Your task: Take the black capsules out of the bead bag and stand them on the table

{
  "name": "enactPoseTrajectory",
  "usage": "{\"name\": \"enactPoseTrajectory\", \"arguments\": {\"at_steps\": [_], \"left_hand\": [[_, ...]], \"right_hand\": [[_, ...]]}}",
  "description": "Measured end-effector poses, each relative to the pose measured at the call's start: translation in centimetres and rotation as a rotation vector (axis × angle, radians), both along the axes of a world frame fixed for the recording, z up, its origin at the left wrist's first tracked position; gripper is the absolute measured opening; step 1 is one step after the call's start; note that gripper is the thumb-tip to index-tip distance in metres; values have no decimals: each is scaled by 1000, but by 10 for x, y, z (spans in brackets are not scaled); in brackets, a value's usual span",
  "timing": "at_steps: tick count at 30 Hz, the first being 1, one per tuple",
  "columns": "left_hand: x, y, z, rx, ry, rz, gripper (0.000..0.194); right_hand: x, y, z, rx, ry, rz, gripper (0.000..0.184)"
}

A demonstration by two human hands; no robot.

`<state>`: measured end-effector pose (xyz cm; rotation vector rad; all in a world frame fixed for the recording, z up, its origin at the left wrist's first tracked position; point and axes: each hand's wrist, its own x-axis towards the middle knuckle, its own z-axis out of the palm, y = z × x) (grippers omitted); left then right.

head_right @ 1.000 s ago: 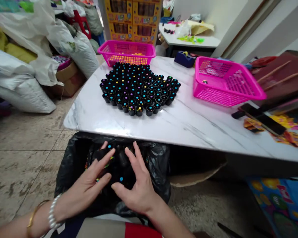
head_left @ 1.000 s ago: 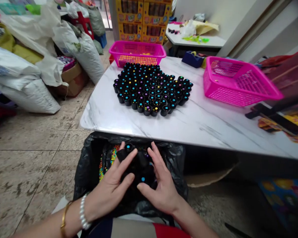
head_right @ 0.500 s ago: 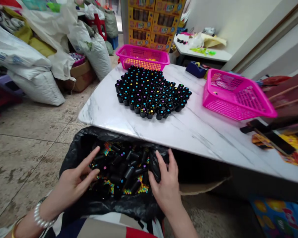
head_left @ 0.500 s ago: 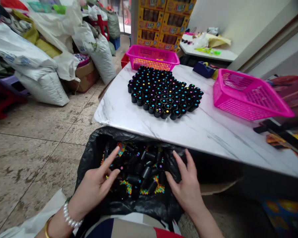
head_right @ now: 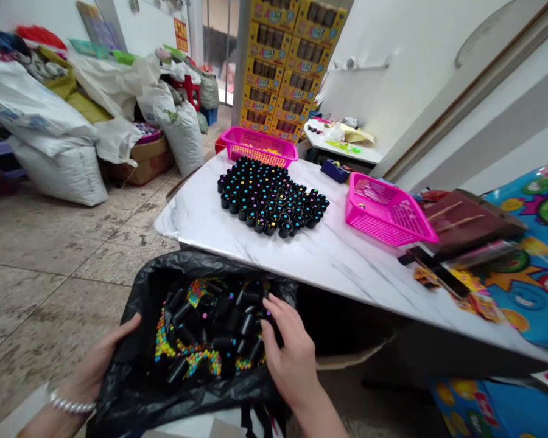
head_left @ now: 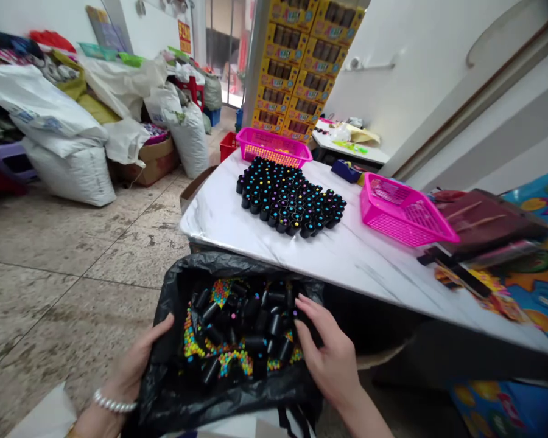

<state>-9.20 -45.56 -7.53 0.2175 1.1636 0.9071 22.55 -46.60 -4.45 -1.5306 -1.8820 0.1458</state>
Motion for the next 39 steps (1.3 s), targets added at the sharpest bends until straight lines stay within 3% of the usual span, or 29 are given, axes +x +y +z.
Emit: {"name": "enactPoseTrajectory", "arguments": {"at_steps": [4, 6, 8, 12, 14, 17, 20, 25, 27, 31, 36, 39], "left_hand": [[1, -17, 3, -65, -133, 85, 40], [4, -23, 2, -95, -162, 144, 41], [7, -26, 1, -98, -209, 180, 41], [12, -29, 4, -75, -319, 182, 33], [13, -30, 5, -76, -351, 213, 30], [13, -34, -2, -105, -378, 307, 31], [10, -41, -16, -129, -381, 372, 33], [9, -44, -25, -191, -361, 416, 36], [12, -38, -20, -191, -367, 423, 35], [24, -24, -4, -148, -374, 367, 35], [28, -17, 23, -137, -287, 297, 36], [21, -17, 35, -137, -191, 210, 38]], "right_hand": [[-11, 14, -19, -319, 38, -3, 57], [-26, 18, -31, -386, 54, -4, 64], [-50, 17, -34, -398, 63, 82, 70], [-97, 14, -10, -454, 57, 437, 73], [-101, 18, 2, -425, 25, 516, 71], [-79, 23, 2, -325, -38, 322, 63], [-44, 11, -15, -332, -91, 58, 60], [-17, -25, -29, -376, -198, 44, 52], [-21, -23, -30, -388, -142, 17, 62], [-52, 11, -37, -450, 38, -1, 82], [-96, 32, -27, -545, 82, 221, 78], [-94, 25, -14, -510, 40, 347, 72]]}}
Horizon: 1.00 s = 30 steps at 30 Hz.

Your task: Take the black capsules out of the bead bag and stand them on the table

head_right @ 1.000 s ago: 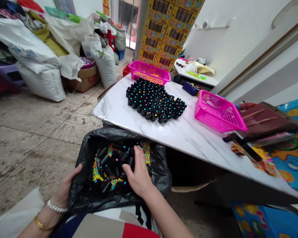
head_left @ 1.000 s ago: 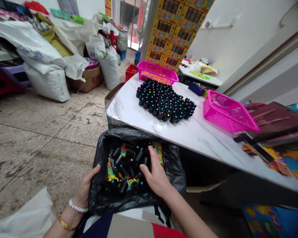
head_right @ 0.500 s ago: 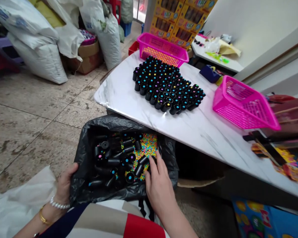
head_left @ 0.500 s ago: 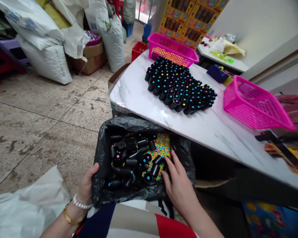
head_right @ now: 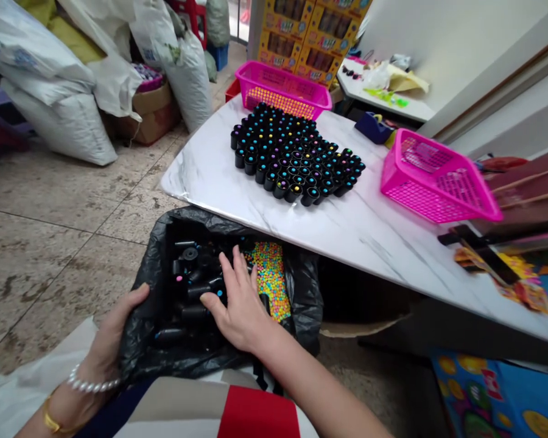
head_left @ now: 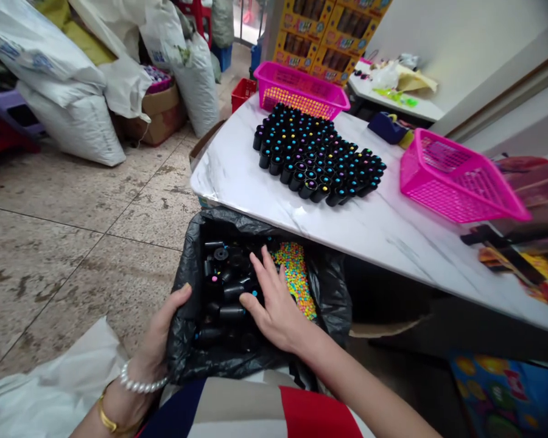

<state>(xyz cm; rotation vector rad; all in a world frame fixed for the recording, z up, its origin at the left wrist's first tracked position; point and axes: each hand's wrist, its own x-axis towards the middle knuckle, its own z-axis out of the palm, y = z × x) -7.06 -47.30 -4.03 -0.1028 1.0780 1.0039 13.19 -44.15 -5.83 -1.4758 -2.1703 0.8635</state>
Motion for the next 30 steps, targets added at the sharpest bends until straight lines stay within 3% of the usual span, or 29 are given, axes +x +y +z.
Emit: {"name": "enactPoseTrajectory", "arguments": {"at_steps": [3, 6, 11, 17, 21, 25, 27, 30], "left_hand": [[-5, 1, 7, 61, 80, -109, 40], [-3, 4, 12, 122, 138, -137, 41], [4, -3, 18, 151, 191, -142, 41], [6, -22, 21, 109, 285, 2, 28], [2, -16, 9, 80, 322, 145, 15], [-10, -14, -16, 69, 204, 209, 20], [-14, -21, -25, 54, 164, 214, 22], [-16, -32, -31, 58, 156, 205, 20]], "right_hand": [[21, -4, 1, 59, 28, -100, 74], [36, 3, -9, 25, 101, -242, 75], [32, 23, -20, -83, 126, -172, 75], [26, 24, -24, -20, 91, -190, 69], [7, 7, -16, 122, 143, 30, 65], [-9, -5, 5, 305, 208, 322, 67], [0, -2, 11, 378, 219, 302, 61], [31, 16, 1, 369, 182, 56, 51]]}}
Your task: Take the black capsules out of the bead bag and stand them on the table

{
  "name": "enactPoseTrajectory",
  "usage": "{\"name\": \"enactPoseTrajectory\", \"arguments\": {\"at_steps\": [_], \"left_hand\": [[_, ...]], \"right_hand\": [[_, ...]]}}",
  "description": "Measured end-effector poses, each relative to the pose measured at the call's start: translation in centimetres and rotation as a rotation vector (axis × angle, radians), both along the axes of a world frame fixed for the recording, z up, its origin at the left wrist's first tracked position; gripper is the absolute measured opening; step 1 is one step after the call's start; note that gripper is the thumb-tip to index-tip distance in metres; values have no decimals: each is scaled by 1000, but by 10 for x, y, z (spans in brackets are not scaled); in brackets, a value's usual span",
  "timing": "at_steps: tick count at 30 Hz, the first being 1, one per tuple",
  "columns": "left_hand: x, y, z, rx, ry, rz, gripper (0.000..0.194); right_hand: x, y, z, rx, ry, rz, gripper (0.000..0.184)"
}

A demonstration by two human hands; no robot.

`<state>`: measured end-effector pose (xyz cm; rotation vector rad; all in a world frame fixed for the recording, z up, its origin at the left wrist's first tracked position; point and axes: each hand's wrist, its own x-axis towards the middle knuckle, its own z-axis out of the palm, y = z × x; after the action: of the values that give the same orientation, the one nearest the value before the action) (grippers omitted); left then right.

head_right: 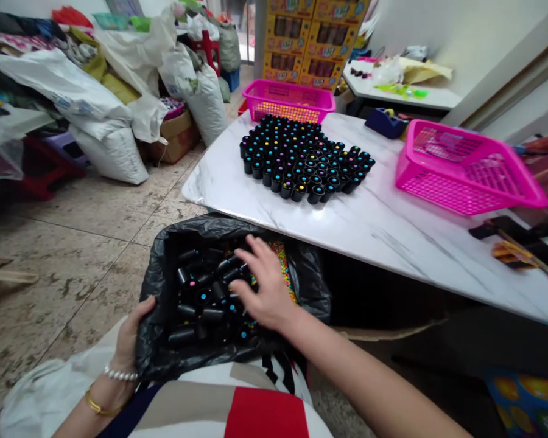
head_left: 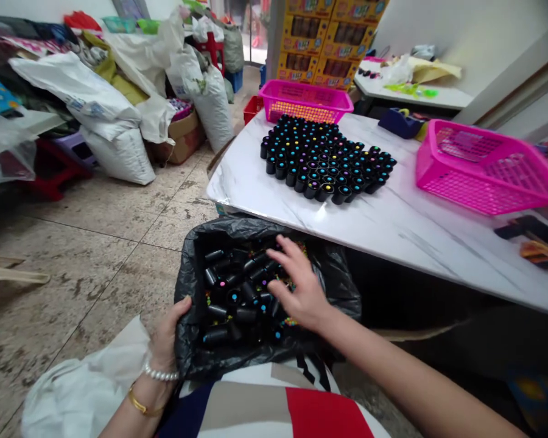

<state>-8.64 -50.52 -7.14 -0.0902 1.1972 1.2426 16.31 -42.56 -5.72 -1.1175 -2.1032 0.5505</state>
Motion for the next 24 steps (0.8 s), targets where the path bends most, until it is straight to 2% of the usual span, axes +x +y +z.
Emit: {"name": "enactPoseTrajectory", "arguments": {"at_steps": [3, 6, 8, 10, 13, 17, 21, 24], "left_hand": [[3, -4, -1, 44, -34, -5, 19], [8, 1, 1, 30, -97, 0, 20], [10, 4, 4, 11, -99, 17, 20], [8, 4, 8, 7, -81, 40, 19], [4, -2, 20, -25, -14, 106, 11], [3, -12, 46, -74, 129, 235, 9], [13, -13, 75, -85, 206, 222, 24], [27, -15, 99, -155, 293, 185, 28]], "right_hand": [[26, 18, -30, -151, -77, -165, 58], [22, 21, -57, -220, -143, -130, 75], [5, 17, -64, -215, -108, -85, 79], [-15, 13, -60, -184, -40, -64, 79], [-40, 11, -44, -155, 40, -12, 80], [-60, 12, -28, -268, 185, 6, 79], [-69, 12, -19, -287, 337, 33, 72], [-67, 11, -11, -285, 430, 64, 63]]}}
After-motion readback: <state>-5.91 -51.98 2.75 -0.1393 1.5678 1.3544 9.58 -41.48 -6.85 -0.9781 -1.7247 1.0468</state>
